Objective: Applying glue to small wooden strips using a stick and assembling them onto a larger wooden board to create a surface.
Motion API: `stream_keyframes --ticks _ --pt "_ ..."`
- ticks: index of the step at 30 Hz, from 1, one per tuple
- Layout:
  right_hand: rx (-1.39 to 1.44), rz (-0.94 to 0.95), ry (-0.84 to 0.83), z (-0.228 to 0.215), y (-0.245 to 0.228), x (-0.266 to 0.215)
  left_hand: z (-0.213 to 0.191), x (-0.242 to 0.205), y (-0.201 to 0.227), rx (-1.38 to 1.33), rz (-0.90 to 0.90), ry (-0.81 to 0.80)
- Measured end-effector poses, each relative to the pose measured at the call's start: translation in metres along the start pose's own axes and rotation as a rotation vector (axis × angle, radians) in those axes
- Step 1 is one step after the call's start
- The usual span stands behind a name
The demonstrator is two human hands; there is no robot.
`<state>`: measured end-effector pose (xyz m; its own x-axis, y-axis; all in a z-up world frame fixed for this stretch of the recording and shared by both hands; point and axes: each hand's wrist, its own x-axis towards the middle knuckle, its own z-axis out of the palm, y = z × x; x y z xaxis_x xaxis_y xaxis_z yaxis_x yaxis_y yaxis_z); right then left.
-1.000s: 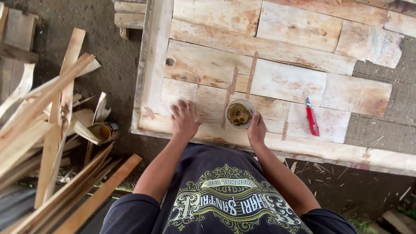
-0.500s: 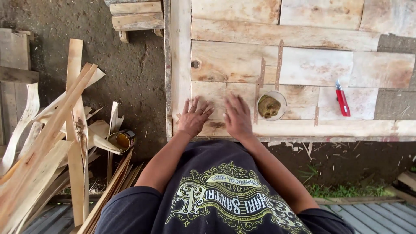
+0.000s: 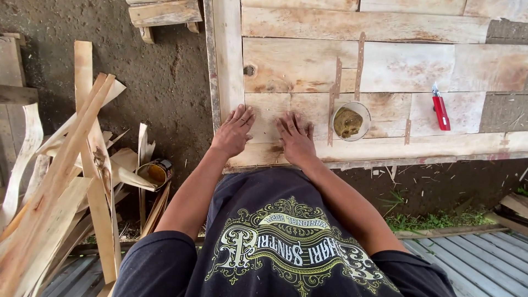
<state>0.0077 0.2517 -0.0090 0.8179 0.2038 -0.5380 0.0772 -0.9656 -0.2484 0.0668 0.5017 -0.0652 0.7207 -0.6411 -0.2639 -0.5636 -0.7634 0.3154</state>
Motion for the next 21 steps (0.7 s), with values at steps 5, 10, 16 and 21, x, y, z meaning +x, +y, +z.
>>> stream_keyframes --ticks 5,10,16,21 --pt "-0.041 0.025 0.003 -0.001 -0.004 0.0 -0.028 -0.004 0.007 0.051 -0.073 -0.058" --pt "-0.079 0.037 0.038 0.002 -0.011 -0.002 -0.033 -0.002 0.01 0.067 -0.105 -0.119" --pt "-0.076 0.053 0.143 -0.011 -0.019 0.004 -0.038 0.012 -0.007 -0.001 -0.091 0.025" --pt "-0.066 0.039 0.273 -0.049 -0.028 0.032 -0.023 0.042 -0.027 0.131 -0.041 0.179"
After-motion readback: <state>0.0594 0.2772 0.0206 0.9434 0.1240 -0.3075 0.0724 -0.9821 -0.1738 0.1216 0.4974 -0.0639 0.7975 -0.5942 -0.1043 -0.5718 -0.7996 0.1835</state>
